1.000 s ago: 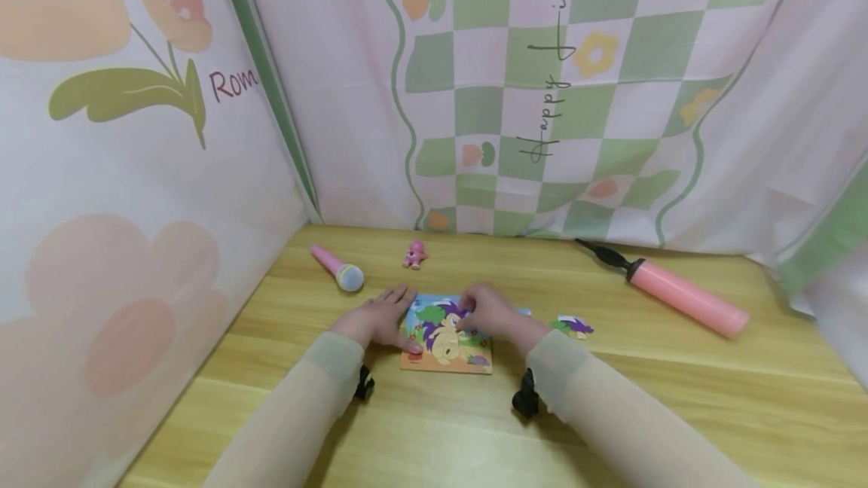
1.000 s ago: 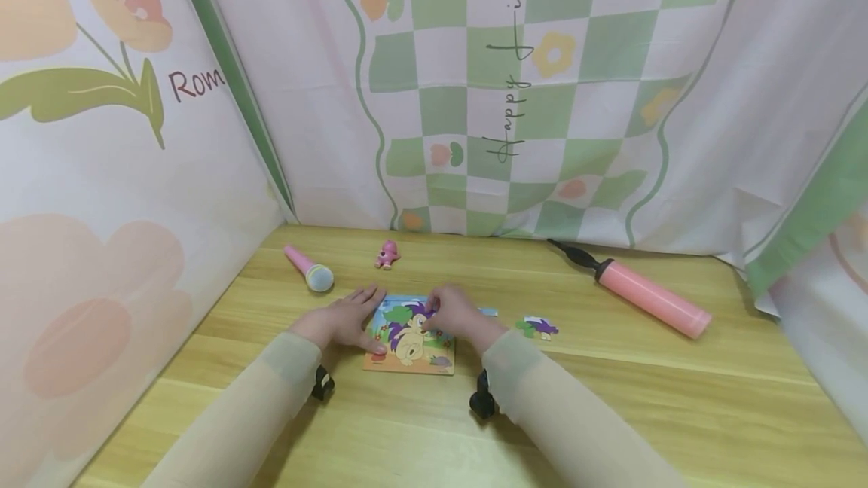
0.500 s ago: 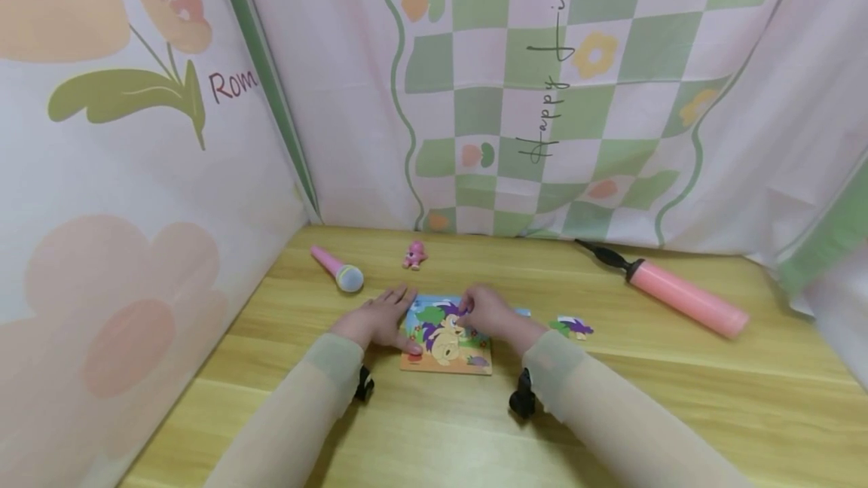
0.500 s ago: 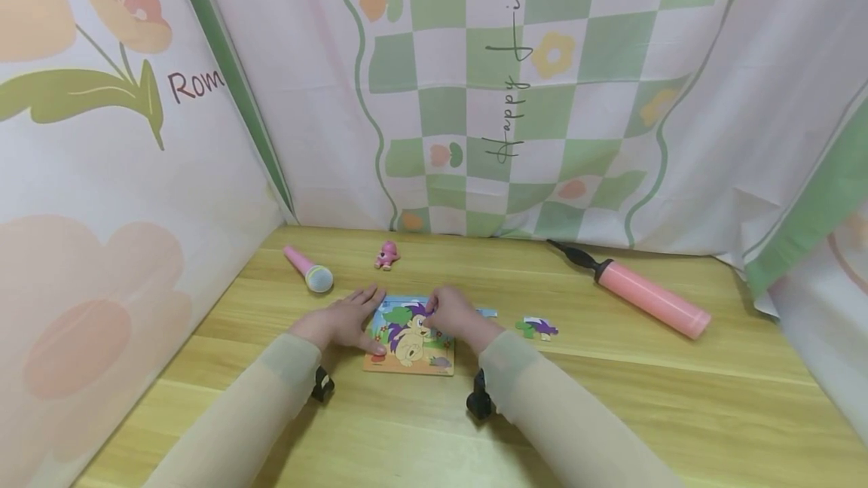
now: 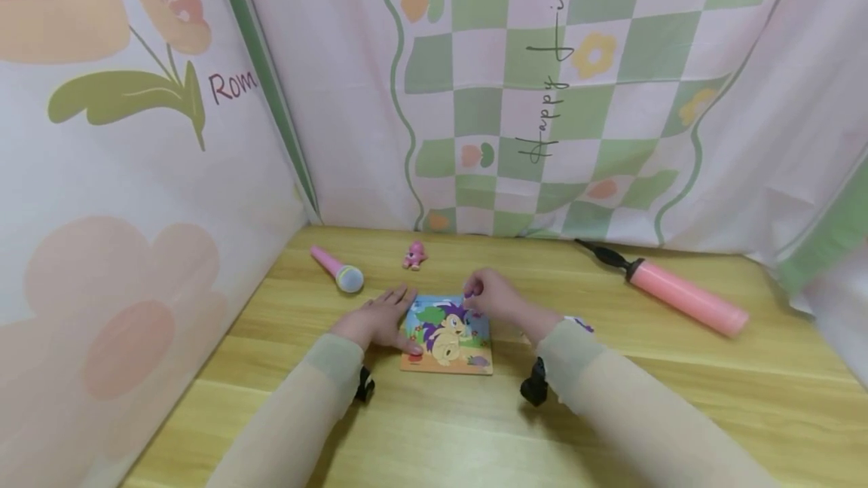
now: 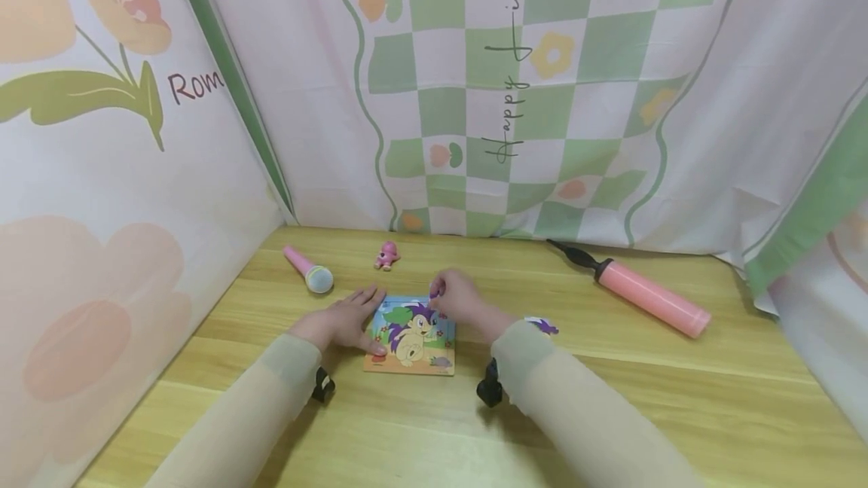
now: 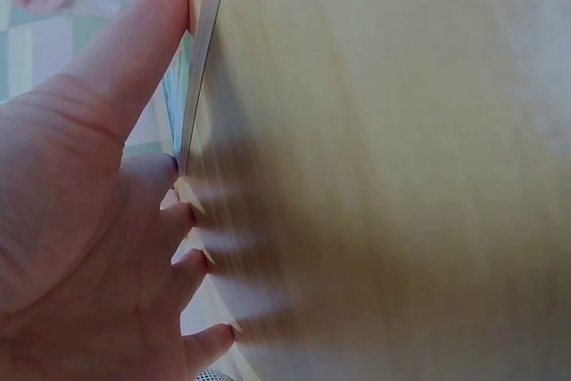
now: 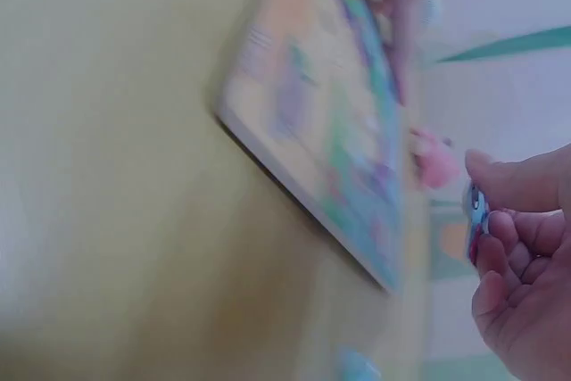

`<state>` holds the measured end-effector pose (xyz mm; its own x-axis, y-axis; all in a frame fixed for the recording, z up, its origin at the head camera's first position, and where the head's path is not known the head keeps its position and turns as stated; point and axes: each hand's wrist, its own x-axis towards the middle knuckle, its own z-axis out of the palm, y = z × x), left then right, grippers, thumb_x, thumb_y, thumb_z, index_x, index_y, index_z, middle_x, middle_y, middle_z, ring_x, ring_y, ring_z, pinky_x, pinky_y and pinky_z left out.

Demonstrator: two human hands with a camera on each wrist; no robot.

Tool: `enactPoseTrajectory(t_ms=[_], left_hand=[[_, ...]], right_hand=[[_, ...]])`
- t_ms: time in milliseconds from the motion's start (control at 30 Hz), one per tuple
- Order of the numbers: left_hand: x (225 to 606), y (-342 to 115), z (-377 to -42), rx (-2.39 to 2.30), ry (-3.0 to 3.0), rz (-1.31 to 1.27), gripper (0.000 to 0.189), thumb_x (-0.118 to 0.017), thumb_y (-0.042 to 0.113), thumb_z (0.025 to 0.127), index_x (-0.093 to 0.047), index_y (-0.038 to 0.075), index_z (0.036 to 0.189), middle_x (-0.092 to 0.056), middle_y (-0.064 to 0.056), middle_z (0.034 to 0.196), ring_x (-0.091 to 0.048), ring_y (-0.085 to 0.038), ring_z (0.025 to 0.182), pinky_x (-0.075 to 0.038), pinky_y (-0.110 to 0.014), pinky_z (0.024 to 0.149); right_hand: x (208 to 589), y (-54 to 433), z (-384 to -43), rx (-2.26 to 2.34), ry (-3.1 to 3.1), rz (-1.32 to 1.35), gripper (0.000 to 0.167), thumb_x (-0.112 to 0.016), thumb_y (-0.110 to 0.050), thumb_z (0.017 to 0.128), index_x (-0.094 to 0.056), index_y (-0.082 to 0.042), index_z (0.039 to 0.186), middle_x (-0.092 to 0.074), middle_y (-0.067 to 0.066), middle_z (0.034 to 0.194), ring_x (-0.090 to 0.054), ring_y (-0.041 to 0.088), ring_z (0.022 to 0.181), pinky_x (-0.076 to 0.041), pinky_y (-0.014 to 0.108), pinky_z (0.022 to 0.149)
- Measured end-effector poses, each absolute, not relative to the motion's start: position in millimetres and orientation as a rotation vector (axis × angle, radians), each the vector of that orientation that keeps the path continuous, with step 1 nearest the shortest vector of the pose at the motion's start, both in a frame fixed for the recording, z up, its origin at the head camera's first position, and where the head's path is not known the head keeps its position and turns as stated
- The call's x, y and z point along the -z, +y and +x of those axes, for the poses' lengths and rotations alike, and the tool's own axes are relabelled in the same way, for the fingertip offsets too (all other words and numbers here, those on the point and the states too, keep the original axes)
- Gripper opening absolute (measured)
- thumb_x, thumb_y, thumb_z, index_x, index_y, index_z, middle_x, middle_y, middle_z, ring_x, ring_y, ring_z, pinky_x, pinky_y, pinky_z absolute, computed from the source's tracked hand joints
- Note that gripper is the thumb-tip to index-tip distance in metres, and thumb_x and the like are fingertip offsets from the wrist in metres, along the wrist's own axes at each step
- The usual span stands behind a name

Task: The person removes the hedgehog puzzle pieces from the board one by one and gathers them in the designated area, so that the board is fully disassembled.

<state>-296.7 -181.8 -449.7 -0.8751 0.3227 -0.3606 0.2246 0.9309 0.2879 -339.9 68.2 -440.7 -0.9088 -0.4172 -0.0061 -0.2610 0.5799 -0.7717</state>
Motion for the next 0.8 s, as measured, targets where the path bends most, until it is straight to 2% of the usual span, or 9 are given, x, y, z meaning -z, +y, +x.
enactPoseTrajectory(t_ms=[133,267,400,600,800], left_hand=[[450,-179,-296,-0.345,2.672,0.405,0.116,-0.074,0.064,0.076,-0.009,0.016,0.16,-0.003,-0.009,0.165,-0.004,-0.031,0.149,-0.01,-0.052,0.118],[449,-178,-294,-0.36,2.674,0.391,0.115,-0.075,0.061,0.077,-0.01,0.016,0.16,-0.005,-0.01,0.165,-0.004,-0.031,0.149,-0.01,-0.051,0.119],[452,-180,-295,-0.36,2.668,0.4,0.116,-0.074,0.063,0.077,-0.01,0.015,0.16,-0.005,-0.01,0.165,-0.005,-0.031,0.149,-0.01,-0.051,0.119],[457,-183,-296,-0.372,2.667,0.393,0.117,-0.074,0.064,0.075,-0.01,0.016,0.16,-0.004,-0.01,0.165,-0.005,-0.031,0.149,-0.01,-0.052,0.118],[465,-183,-305,-0.339,2.664,0.406,0.118,-0.072,0.067,0.075,-0.006,0.02,0.16,-0.001,-0.007,0.165,-0.003,-0.03,0.149,-0.01,-0.053,0.118]], right_hand=[[417,107,-339,1.158,2.675,-0.63,0.013,-0.073,0.001,0.082,-0.063,-0.001,0.09,-0.061,0.007,0.084,-0.057,0.021,0.078,-0.053,0.033,0.07],[396,157,-333,1.102,2.706,-0.676,0.014,-0.074,-0.001,0.08,-0.061,-0.001,0.086,-0.06,0.007,0.08,-0.057,0.021,0.073,-0.053,0.032,0.065],[384,203,-326,1.009,2.76,-0.592,0.015,-0.077,-0.004,0.08,-0.063,-0.001,0.086,-0.061,0.006,0.079,-0.058,0.019,0.071,-0.052,0.033,0.064],[399,255,-316,0.953,2.748,-0.511,0.017,-0.077,-0.001,0.079,-0.064,0.003,0.087,-0.06,0.006,0.078,-0.055,0.019,0.07,-0.051,0.031,0.061],[434,285,-306,0.891,2.765,-0.435,0.015,-0.076,0.0,0.072,-0.066,0.0,0.084,-0.061,0.004,0.075,-0.054,0.019,0.069,-0.049,0.031,0.06]])
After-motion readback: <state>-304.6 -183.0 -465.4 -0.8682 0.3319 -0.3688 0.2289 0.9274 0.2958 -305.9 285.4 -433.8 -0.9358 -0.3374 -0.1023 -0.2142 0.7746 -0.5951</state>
